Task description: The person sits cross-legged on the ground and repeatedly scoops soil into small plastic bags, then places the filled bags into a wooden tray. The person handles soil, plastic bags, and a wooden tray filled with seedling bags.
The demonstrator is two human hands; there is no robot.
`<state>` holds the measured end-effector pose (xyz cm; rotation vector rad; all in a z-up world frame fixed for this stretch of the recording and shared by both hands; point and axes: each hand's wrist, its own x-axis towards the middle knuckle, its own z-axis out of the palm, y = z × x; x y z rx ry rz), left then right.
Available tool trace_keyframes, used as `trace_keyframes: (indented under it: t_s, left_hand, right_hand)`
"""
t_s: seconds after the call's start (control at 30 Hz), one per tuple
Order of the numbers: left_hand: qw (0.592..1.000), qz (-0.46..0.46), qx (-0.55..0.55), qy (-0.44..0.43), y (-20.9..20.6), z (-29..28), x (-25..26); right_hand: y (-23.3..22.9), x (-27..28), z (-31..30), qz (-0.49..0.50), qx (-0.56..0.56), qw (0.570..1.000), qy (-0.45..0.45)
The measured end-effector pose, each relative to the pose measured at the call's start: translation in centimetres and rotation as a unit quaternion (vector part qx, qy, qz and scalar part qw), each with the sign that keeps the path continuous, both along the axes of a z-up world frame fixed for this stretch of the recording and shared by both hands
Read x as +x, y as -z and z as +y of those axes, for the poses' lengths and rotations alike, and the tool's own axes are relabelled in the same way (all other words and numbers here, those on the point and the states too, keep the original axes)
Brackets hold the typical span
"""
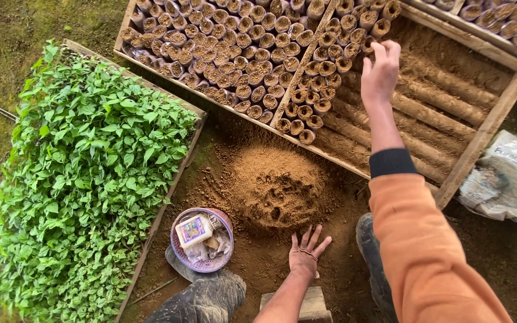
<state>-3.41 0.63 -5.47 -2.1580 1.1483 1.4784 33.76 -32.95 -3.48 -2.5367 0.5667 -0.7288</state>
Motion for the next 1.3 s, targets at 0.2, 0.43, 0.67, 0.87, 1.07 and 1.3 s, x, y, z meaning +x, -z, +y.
trace_keyframes:
  t_s: [0.2,0.43,0.67,0.87,1.07,1.3]
  left_hand:
    - [0.999,-0.016,0.016,0.035,-2.9,-0.6,1.8]
    - [0.998,-0.06,-0.015,-0.001,-2.7,0.0,0.9]
    - [0.98,0.021,-0.085,-0.181,-2.4,-1.4,3.1]
    - [0.839,0.07,-0.28,-0.461,-9.3,8.0,9.9]
    - [0.675,-0.004,-0.333,-0.658,-15.3,22.8,11.7]
    - [0.503,-0.161,-0.261,-0.808,-11.4,32.6,9.2]
  right_hand:
    - [-6.5,-11.8,6.6,-0.067,0.067,0.996,-0.007]
    - [-3.1,-24.1,14.3,0.17,0.194,0.965,-0.052]
    - [-1.8,-23.0,16.0,0.492,0.041,0.856,-0.152]
    - [-8.3,-20.4,23.7,0.46,0.036,0.845,-0.271]
    - [-12.1,-22.3,35.7,0.417,0.045,0.803,-0.423]
    - [-4.5,-25.2,44.3,0.213,-0.168,0.801,-0.533]
